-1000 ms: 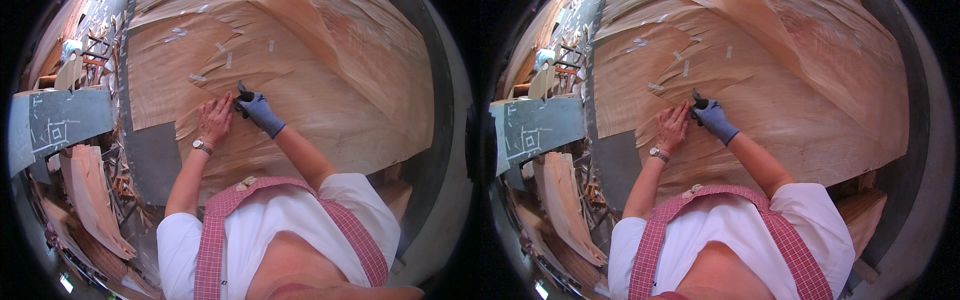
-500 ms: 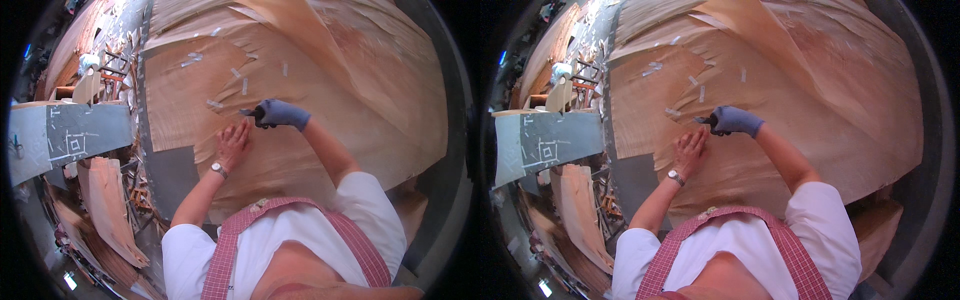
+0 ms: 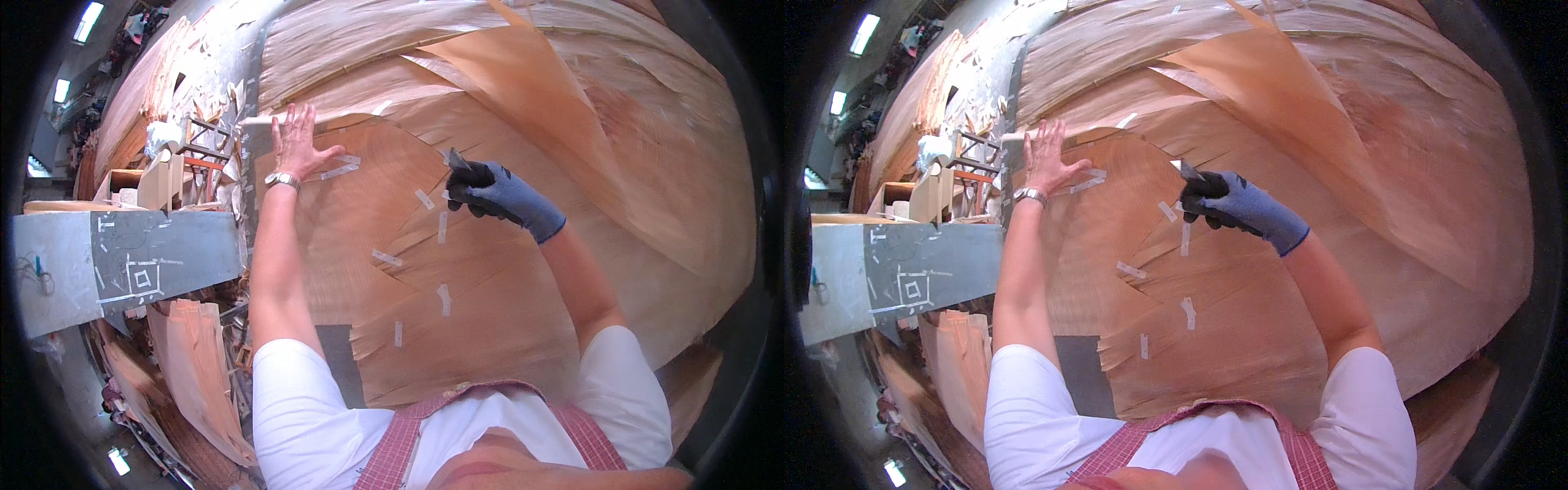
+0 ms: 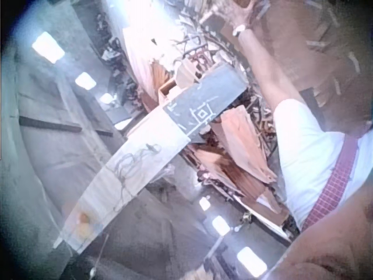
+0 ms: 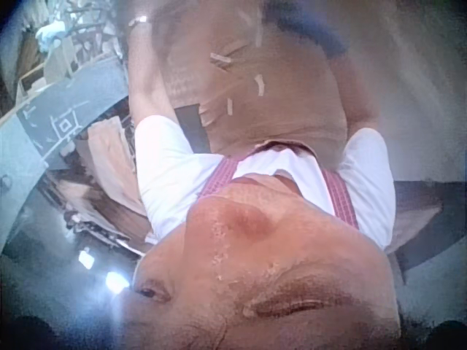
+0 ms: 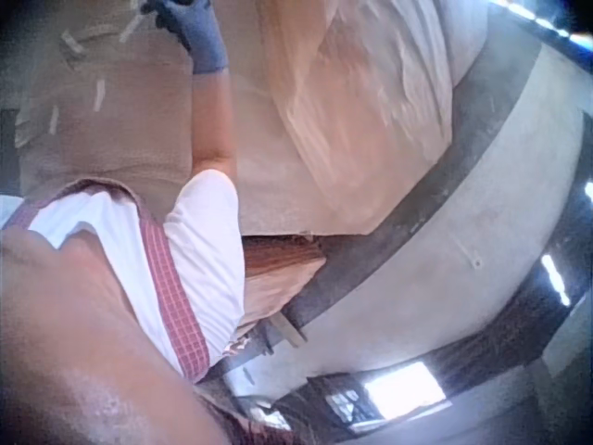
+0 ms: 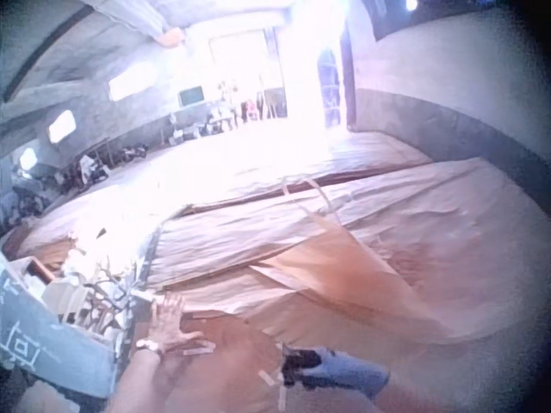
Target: The person trims wood veneer sheets using a knife, applies strips of tape to the surfaces by hand, and moves individual sheets between large stacks on a worktable.
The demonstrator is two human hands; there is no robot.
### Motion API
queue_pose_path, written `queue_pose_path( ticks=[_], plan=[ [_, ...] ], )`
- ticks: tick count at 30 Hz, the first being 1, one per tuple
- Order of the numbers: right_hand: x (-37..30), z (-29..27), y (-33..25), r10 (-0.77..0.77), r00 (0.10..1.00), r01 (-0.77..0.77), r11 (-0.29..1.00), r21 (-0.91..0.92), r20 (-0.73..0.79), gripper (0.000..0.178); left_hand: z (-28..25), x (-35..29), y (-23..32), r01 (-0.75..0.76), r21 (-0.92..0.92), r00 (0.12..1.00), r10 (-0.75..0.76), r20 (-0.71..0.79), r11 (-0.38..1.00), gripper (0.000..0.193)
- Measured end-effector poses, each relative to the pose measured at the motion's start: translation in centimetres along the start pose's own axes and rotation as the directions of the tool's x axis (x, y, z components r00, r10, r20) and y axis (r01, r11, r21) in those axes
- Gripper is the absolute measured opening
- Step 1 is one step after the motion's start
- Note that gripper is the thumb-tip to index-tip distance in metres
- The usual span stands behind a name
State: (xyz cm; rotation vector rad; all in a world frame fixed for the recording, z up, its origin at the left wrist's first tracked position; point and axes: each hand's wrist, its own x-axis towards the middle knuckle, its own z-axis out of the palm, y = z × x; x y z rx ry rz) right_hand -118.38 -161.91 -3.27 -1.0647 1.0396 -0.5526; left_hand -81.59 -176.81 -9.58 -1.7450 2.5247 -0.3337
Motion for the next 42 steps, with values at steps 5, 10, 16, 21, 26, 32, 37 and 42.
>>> queue_pose_path(
  ticks=[5, 10, 16, 21, 26, 32, 37, 42],
  plan=[
    [7.1, 0.4, 0.4, -0.123, 0.992, 0.123, 0.992, -0.006, 0.001, 0.017, 4.6, -1.8, -0.9, -0.012, -0.234, 0.996, -0.008, -0.084, 0.972, 0.085],
    [15.3, 1.0, -1.4, -0.24, 0.969, 0.227, 0.959, -0.167, -0.057, 0.017, 6.7, -2.3, -0.8, -0.012, -0.39, 0.973, -0.079, -0.217, 0.921, 0.071],
    [22.3, 2.9, -4.3, -0.269, 0.963, 0.242, 0.907, -0.344, -0.032, 0.013, 7.3, -3.7, -4.1, 0.012, -0.438, 0.974, -0.11, -0.2, 0.899, 0.063],
    [27.4, 4.8, -4.5, -0.267, 0.959, 0.279, 0.846, -0.455, 0.092, 0.023, 7.1, -4.5, -7.1, 0.097, -0.389, 0.966, -0.18, -0.184, 0.916, 0.063],
    [31.3, 8.1, -4.9, -0.241, 0.961, 0.275, 0.796, -0.539, 0.133, 0.023, 7.5, -5.9, -10.3, 0.17, -0.373, 0.956, -0.244, -0.162, 0.912, 0.066],
    [34.1, 8.5, -4.6, -0.106, 0.986, 0.165, 0.711, -0.684, 0.127, 0.021, 8.1, -7.4, -11.6, 0.477, -0.344, 0.829, -0.545, -0.13, 0.809, 0.066],
    [34.3, 8.3, -4.2, -0.108, 0.986, 0.158, 0.851, -0.5, 0.128, 0.022, 8.2, -6.8, -12.0, 0.61, -0.409, 0.745, -0.667, 0.003, 0.679, 0.044],
    [35.1, 8.1, -3.8, -0.115, 0.985, 0.167, 0.845, -0.509, 0.132, 0.021, 11.4, -5.5, -14.2, 0.551, -0.725, 0.632, -0.774, 0.038, 0.413, 0.027]
  ],
)
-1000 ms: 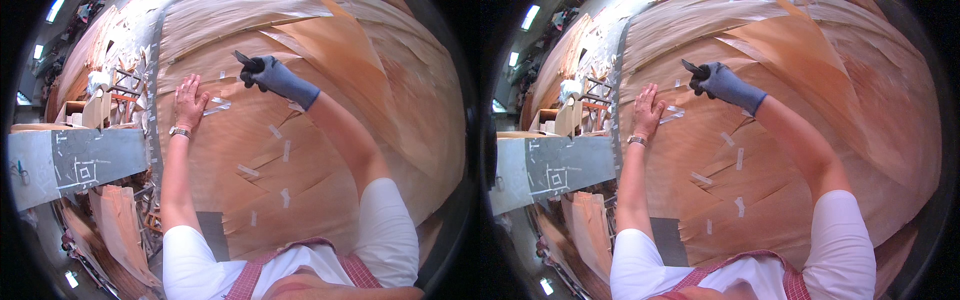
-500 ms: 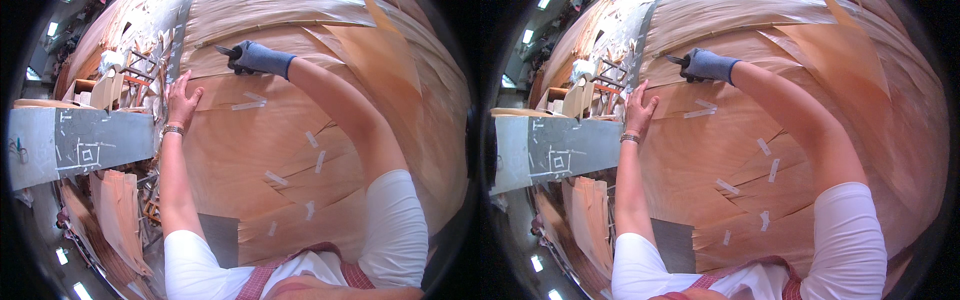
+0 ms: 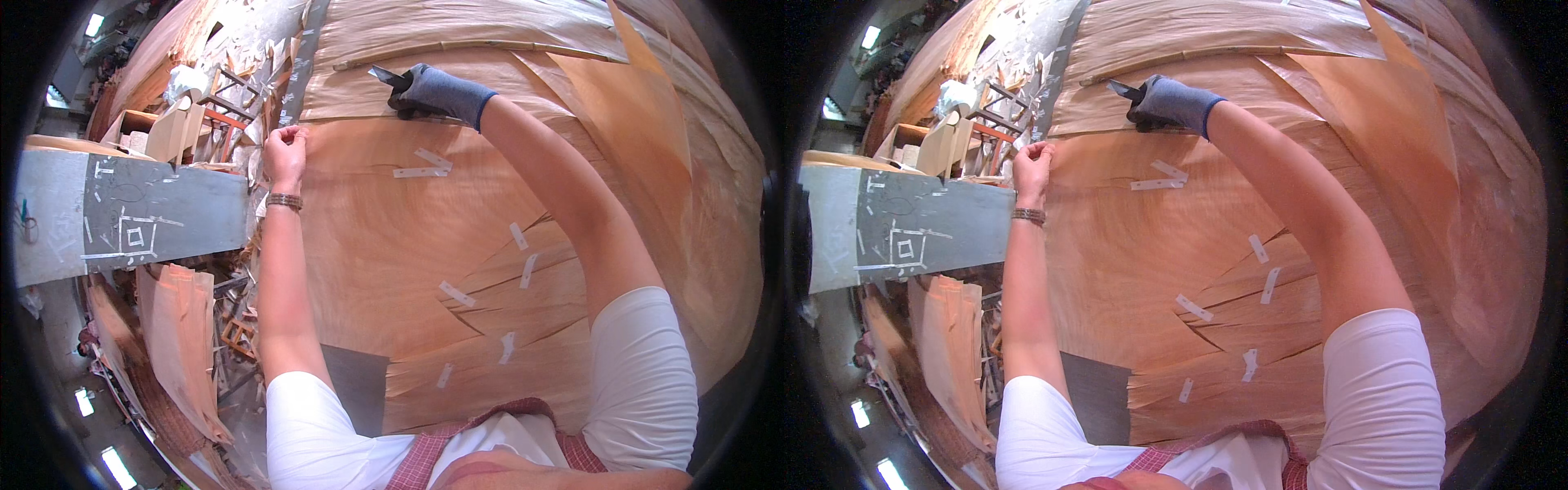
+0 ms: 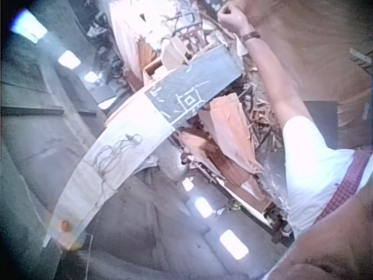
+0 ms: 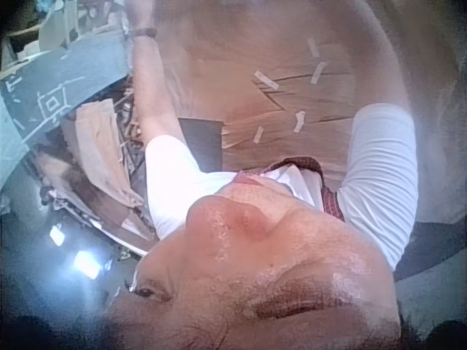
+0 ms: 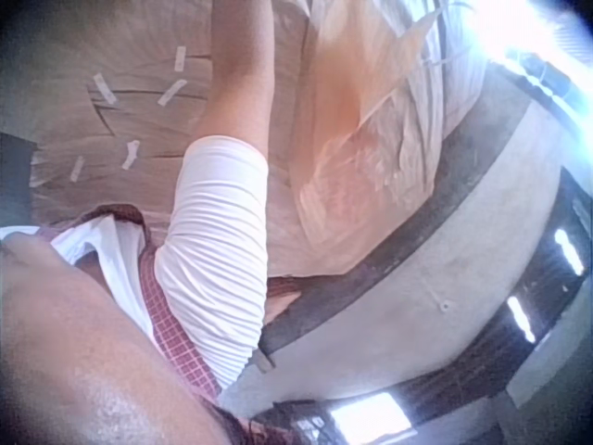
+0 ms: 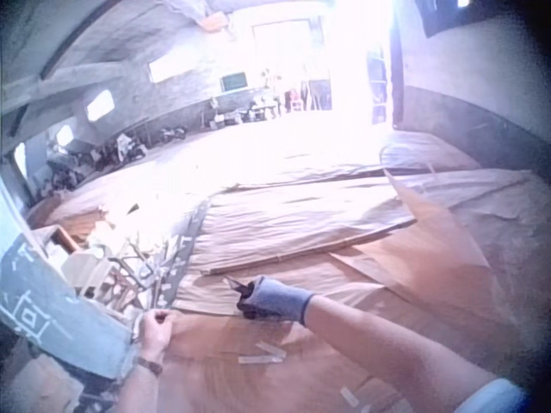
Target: The person trims wood veneer sheets using a knife, applies strips of tape to the surfaces by hand, and moves individual sheets between large stacks on a worktable.
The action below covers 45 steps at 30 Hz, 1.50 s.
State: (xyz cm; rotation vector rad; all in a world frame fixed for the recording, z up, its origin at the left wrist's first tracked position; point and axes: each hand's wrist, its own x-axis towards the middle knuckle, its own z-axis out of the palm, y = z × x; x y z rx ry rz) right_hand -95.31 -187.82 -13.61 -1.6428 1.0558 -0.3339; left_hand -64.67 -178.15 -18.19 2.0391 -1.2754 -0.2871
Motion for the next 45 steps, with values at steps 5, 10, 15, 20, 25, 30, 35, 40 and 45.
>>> queue_pose_path(
  ticks=[5, 10, 15, 20, 25, 30, 35, 40, 45],
  plan=[
    [-0.1, 0.4, -0.6, 0.009, 0.999, -0.01, 0.999, -0.035, -0.034, 0.028, 0.7, 1.5, -1.6, 0.144, -0.152, 0.989, -0.144, 0.011, 0.978, 0.022],
    [-0.1, 0.4, 0.3, 0.006, 0.998, -0.007, 1.0, -0.012, -0.061, 0.028, 0.6, -0.3, 2.3, 0.103, 0.037, 0.99, -0.099, -0.097, 0.994, 0.023],
    [-0.4, 0.3, -0.2, 0.029, 0.996, -0.038, 0.993, -0.111, -0.084, 0.029, 0.8, -1.9, 3.3, -0.465, 0.323, 0.75, 0.561, -0.351, 0.824, 0.022],
    [0.2, 0.2, -1.4, -0.04, 0.999, 0.039, 0.999, 0.028, 0.026, 0.024, 0.6, -1.9, 2.0, -0.408, 0.263, 0.891, 0.444, -0.094, 0.874, 0.014],
    [4.9, 3.5, -4.7, -0.25, 0.962, 0.258, 0.964, -0.065, 0.111, 0.023, 1.4, -1.5, 2.2, -0.387, 0.205, 0.9, 0.417, -0.125, 0.899, 0.012],
    [8.8, 8.8, -5.4, -0.464, 0.884, 0.389, 0.67, -0.633, 0.052, 0.037, 0.9, -0.7, 0.6, -0.262, 0.057, 0.96, 0.267, -0.088, 0.963, 0.013],
    [9.1, 8.9, -6.7, -0.235, 0.963, 0.265, 0.753, -0.602, 0.129, 0.04, 0.7, -1.0, 0.7, -0.294, 0.127, 0.941, 0.31, -0.137, 0.947, 0.014],
    [9.9, 8.7, -5.8, -0.273, 0.958, 0.272, 0.771, -0.576, 0.087, 0.038, 0.5, -0.9, 1.2, -0.404, 0.258, 0.902, 0.429, -0.049, 0.878, 0.014],
    [9.9, 9.1, -6.1, -0.336, 0.941, 0.278, 0.685, -0.673, 0.047, 0.046, 0.9, -1.2, 1.5, -0.38, 0.282, 0.898, 0.425, -0.117, 0.881, 0.015]
  ],
)
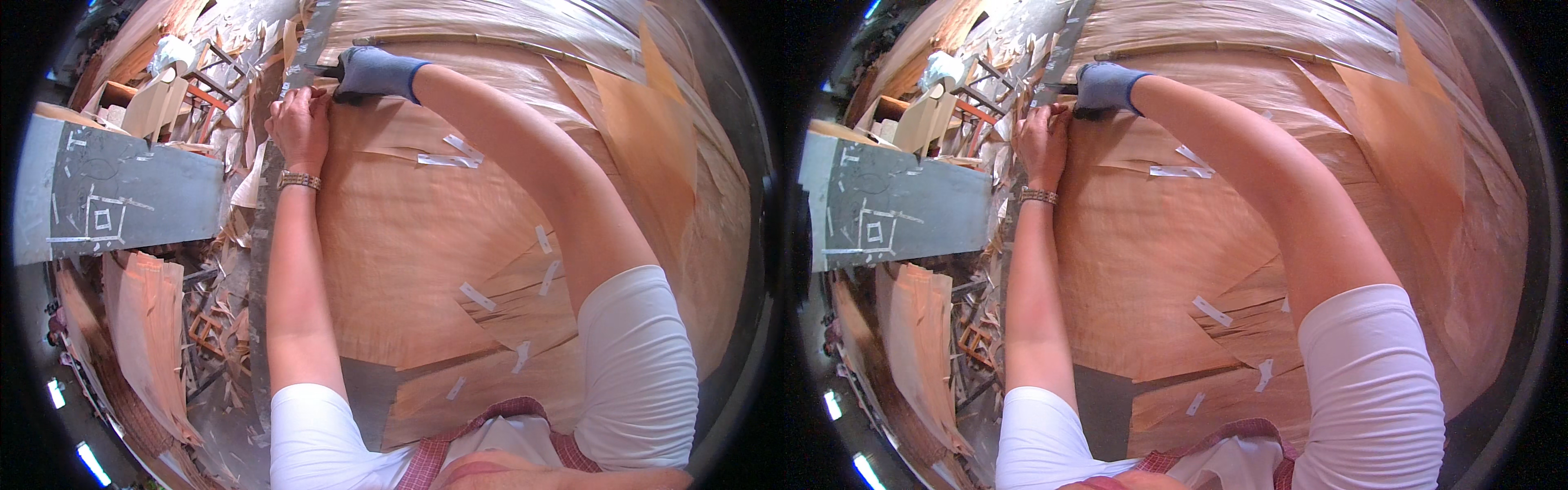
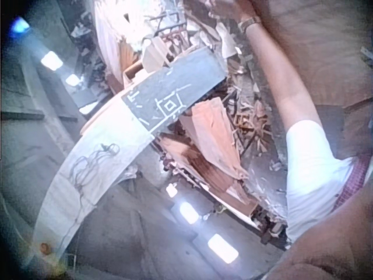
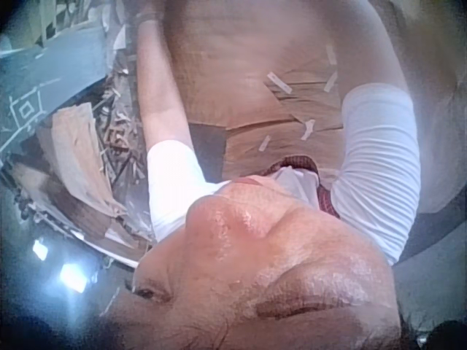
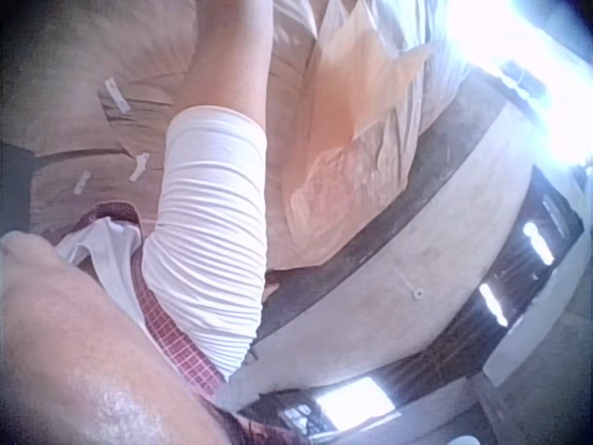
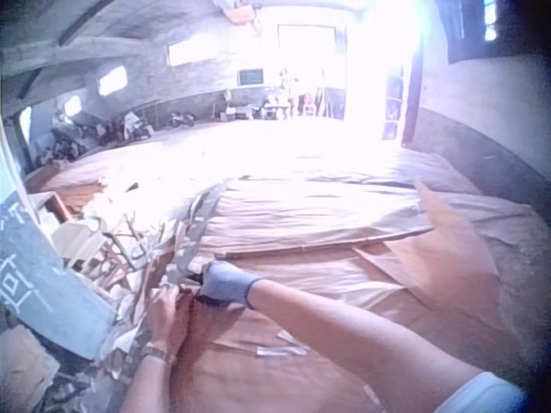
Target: The person trims wood veneer sheets using a knife, applies strips of tape to the surfaces by hand, and moves individual sheets between large stacks on a worktable.
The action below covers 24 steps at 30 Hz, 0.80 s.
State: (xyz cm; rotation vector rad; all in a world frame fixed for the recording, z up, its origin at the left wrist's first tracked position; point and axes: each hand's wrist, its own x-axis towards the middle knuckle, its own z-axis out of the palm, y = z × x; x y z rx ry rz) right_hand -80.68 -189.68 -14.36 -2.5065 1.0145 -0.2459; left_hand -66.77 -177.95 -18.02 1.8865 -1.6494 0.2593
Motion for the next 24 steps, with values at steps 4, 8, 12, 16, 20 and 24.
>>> queue_pose_path(
  ticks=[4, 8, 12, 16, 20, 24],
  plan=[
    [-2.2, -2.0, 0.2, 0.08, 0.997, -0.082, 0.989, -0.125, -0.017, 0.054, -0.2, 0.0, 0.4, 0.005, 0.014, 1.0, -0.005, 0.008, 1.0, 0.014],
    [-6.3, -3.8, 0.4, 0.044, 0.98, -0.085, 0.974, -0.21, -0.192, 0.036, 0.4, 0.1, 0.7, -0.054, -0.015, 0.998, 0.054, -0.009, 0.998, 0.014],
    [-21.8, -3.8, -2.2, -0.296, 0.877, 0.097, 0.881, -0.464, -0.378, 0.034, 0.4, 0.1, 1.3, -0.09, 0.008, 0.996, 0.09, 0.019, 0.996, 0.014],
    [-41.5, -9.7, -5.8, -0.064, 0.966, 0.109, 0.98, 0.168, -0.252, 0.038, -1.0, 0.2, 0.6, -0.068, 0.062, 0.993, 0.061, 0.102, 0.996, 0.026],
    [-55.9, -11.8, 2.6, 0.582, 0.552, -0.583, 0.781, 0.223, -0.597, 0.046, -4.7, -1.9, 7.6, -0.014, 0.021, 0.999, 0.015, -0.029, 1.0, 0.042],
    [-64.9, -13.3, 12.1, 0.444, 0.532, -0.756, 0.633, -0.168, -0.721, 0.048, -9.0, -11.4, 22.2, -0.24, -0.128, 0.97, 0.244, 0.017, 0.962, 0.044]
  ],
)
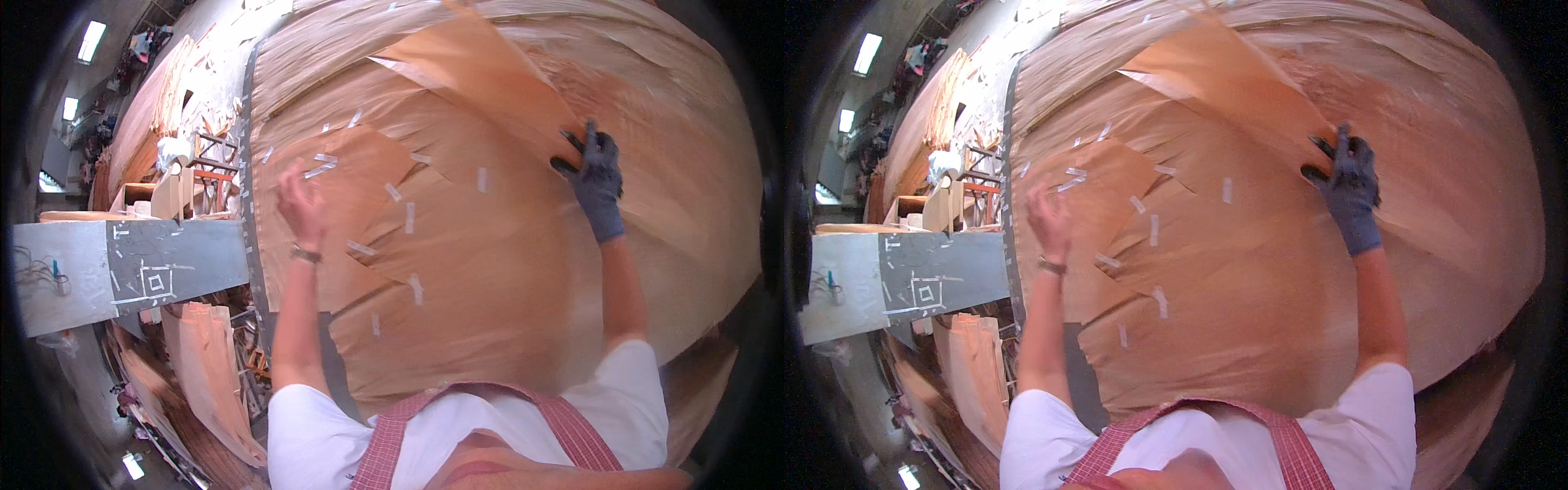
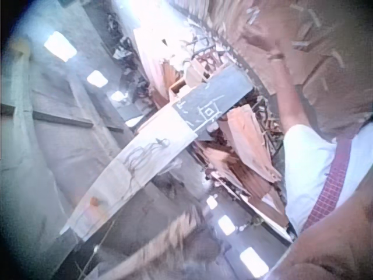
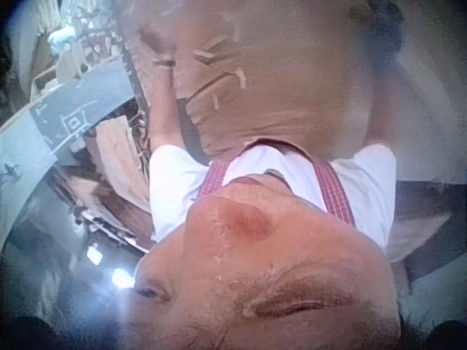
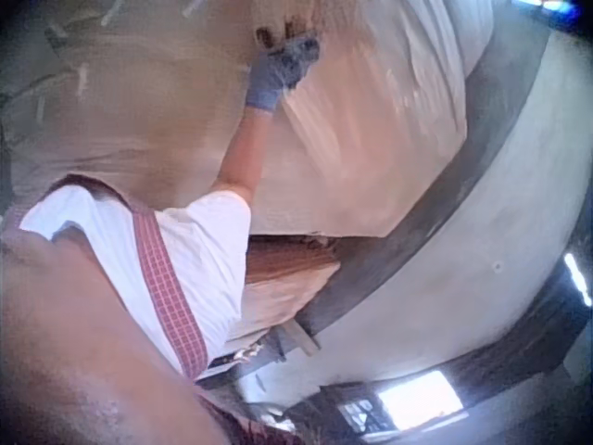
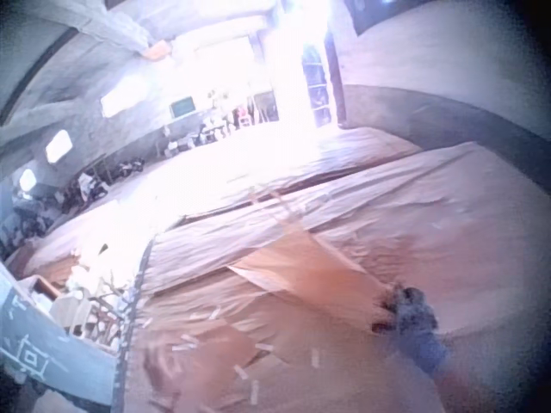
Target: The person trims wood veneer sheets using a knife, applies strips of tape to the surfaces by hand, and moves individual sheets between large stacks on a worktable.
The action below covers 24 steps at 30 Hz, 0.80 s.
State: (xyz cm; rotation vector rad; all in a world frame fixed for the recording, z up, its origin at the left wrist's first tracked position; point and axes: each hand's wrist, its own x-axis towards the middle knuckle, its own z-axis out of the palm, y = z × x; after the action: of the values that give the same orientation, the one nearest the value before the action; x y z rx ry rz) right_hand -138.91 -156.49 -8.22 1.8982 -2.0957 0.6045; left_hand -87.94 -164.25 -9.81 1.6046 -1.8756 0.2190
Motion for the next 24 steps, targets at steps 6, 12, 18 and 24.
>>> queue_pose_path(
  ticks=[6, 12, 18, 24],
  plan=[
    [-0.3, -4.8, -0.6, -0.061, 0.998, 0.062, 0.996, -0.058, 0.011, 0.024, -4.9, -8.6, 15.2, 0.08, -0.391, 0.903, 0.1, 0.418, 0.917, 0.047],
    [-9.5, -13.8, -6.6, -0.211, 0.977, 0.212, 0.97, -0.123, 0.016, 0.033, -6.4, -11.9, 23.7, 0.791, -0.585, 0.607, 0.1, 0.789, -0.179, 0.069],
    [-18.5, -18.3, -9.1, -0.327, 0.945, 0.327, 0.945, 0.015, -0.02, 0.039, -7.7, -14.4, 24.5, 0.691, -0.555, 0.649, 0.061, 0.758, -0.462, 0.059],
    [-22.8, -22.7, -10.6, -0.458, 0.886, 0.464, 0.879, 0.111, -0.079, 0.039, -15.1, -20.0, 22.9, 0.569, -0.399, 0.61, 0.044, 0.791, -0.719, 0.052]
  ],
)
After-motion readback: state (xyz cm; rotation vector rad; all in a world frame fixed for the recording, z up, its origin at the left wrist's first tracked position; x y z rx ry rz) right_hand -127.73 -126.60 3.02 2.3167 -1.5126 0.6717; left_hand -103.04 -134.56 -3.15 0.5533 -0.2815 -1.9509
